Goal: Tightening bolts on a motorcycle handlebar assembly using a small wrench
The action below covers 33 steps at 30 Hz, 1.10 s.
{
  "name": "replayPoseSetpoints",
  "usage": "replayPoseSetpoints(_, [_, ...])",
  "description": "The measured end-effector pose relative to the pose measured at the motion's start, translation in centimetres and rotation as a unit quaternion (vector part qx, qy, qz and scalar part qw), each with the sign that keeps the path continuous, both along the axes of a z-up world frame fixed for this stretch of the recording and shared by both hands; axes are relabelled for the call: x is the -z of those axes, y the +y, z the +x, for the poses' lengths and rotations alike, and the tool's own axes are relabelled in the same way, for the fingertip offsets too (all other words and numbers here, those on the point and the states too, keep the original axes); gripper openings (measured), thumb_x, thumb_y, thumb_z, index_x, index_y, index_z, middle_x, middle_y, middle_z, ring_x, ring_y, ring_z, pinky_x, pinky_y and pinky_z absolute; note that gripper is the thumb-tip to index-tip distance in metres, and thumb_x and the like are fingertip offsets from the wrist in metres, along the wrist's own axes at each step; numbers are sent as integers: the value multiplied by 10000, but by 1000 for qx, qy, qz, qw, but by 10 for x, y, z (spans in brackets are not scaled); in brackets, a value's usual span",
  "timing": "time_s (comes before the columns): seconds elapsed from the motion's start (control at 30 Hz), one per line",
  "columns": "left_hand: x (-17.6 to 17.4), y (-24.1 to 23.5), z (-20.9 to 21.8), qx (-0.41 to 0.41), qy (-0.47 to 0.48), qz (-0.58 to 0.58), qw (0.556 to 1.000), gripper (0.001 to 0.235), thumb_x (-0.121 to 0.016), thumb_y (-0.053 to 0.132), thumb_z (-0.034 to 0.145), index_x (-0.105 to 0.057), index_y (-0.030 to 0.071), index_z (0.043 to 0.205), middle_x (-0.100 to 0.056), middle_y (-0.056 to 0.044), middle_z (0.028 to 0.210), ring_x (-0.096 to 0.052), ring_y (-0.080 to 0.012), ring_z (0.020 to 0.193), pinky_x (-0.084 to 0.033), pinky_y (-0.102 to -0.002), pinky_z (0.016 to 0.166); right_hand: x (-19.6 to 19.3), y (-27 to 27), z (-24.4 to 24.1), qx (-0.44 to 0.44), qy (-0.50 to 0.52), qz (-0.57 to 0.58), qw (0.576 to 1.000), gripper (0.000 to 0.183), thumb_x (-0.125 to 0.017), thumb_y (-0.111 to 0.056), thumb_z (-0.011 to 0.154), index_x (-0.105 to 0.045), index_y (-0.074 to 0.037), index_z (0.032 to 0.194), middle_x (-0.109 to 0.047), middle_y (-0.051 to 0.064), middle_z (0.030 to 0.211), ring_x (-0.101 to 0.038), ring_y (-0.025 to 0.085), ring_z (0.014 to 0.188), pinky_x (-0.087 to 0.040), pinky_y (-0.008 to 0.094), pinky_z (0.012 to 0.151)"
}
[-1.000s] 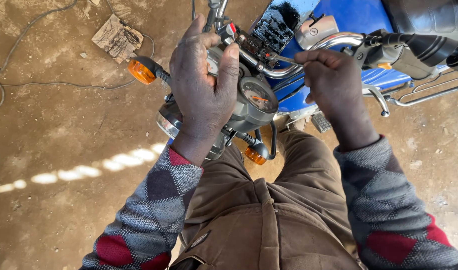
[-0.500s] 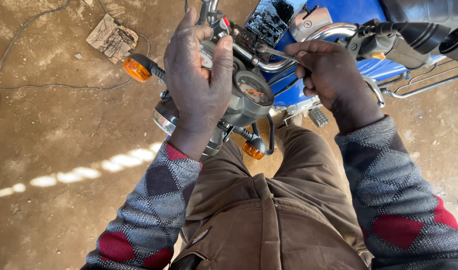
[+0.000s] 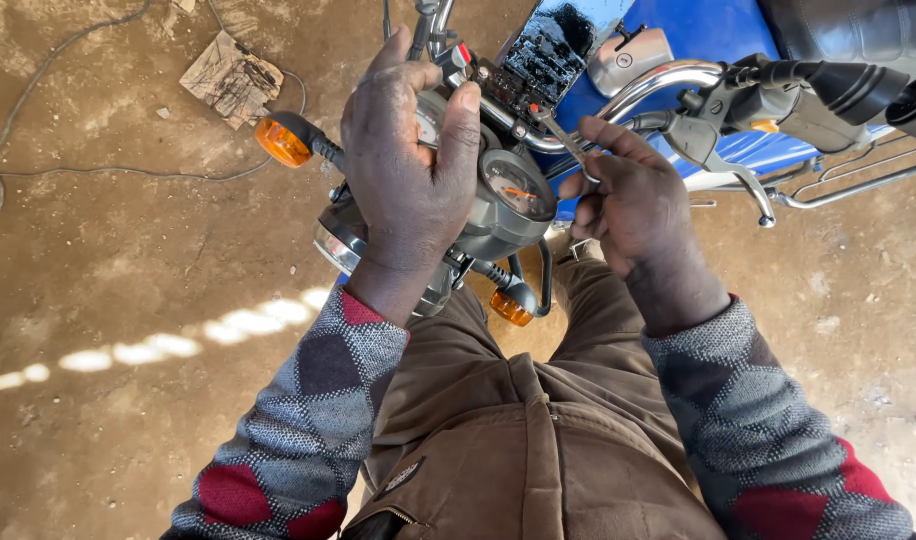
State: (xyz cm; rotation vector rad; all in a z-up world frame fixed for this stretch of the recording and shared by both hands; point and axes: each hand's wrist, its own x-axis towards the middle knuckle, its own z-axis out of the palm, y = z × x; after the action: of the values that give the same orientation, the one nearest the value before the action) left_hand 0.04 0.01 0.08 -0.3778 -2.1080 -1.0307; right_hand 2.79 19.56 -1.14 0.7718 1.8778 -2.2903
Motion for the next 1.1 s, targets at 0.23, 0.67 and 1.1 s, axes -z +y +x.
replayPoseSetpoints(0.23, [-2,0,1,-5,1,-2,1000,220,-703,253,1006,-622,65,1089,-619,-192,1370,-656,-366,1264,-469,-484,1092,-3,-14,1,25,-34,-42,998,376,-531,-110,924,-705,-88,1257,-573,106,534,-395,158,315,-395,299,301])
replayPoseSetpoints(0.67, [-1,2,1,-8,11,1,1000,218,-696,259,1001,-619,70,1077,-632,-204,1351,-631,-359,1287,-472,-492,1085,6,-12,1,-35,-43,-112,992,195,-498,-219,1048,-644,-188,1173,-539,18,628,-340,71,385,-300,223,353])
replayPoseSetpoints(1.1, [3,1,-1,-13,7,-13,1000,376,-689,273,1023,-544,31,1271,-671,-106,1259,-654,-317,1239,-457,-501,1125,10,-11,-12,-146,-22,5,989,375,-565,-226,1006,-536,-125,1366,-677,82,738,-387,90,412,-272,228,362])
